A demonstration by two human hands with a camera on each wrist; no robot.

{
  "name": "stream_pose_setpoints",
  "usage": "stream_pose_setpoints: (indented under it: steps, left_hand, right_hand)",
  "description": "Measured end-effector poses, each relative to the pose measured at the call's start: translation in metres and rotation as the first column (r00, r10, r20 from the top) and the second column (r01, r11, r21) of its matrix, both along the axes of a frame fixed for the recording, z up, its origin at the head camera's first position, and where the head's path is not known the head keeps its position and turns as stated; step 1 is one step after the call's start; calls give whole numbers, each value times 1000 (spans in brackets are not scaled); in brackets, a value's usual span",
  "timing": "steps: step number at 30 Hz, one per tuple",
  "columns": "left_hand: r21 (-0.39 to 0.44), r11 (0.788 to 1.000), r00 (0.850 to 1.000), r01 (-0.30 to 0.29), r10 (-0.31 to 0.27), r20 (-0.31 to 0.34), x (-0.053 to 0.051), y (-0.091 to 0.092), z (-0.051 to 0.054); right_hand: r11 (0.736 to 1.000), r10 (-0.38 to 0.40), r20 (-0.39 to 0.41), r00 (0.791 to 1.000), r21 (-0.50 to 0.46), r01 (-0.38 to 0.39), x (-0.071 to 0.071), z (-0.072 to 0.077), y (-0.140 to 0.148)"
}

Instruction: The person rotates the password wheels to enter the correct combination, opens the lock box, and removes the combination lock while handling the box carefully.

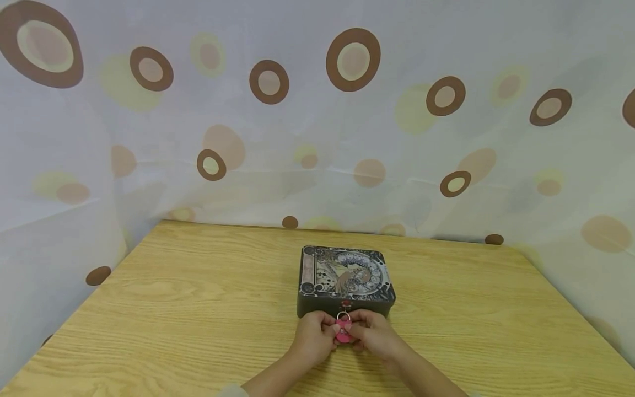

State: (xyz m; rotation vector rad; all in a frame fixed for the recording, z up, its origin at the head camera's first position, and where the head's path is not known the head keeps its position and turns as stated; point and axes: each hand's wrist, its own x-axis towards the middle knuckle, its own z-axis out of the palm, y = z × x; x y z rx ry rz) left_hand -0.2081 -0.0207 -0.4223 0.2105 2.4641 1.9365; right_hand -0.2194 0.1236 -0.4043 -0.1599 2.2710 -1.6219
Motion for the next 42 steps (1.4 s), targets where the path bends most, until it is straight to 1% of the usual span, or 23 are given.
stream_pose_setpoints:
  steps: [8,17,23,33,42]
  left_hand:
    - [-26,1000,1000,-3,3,3,3,1,5]
    - [-16,1000,1000,-10,10,2,3,1,4]
    - [-16,1000,1000,-12,12,0,4,2,5]
    - [-24,1000,1000,-11,11,-2,3,2,4]
    - [-24,1000,1000,-11,11,-6,3,2,5]
  right_hand:
    - [1000,-15,26,1000,-20,16,0,1,1]
    - [999,-25,46,999,-45,27,1,1,0]
    - [999,9,25,1000,-54,-7,-1,-1,1]
    - [999,39,-28,999,-11,-39,-4,-5,2]
    - [1000,24,-36,999,11,-24,-2,-3,0]
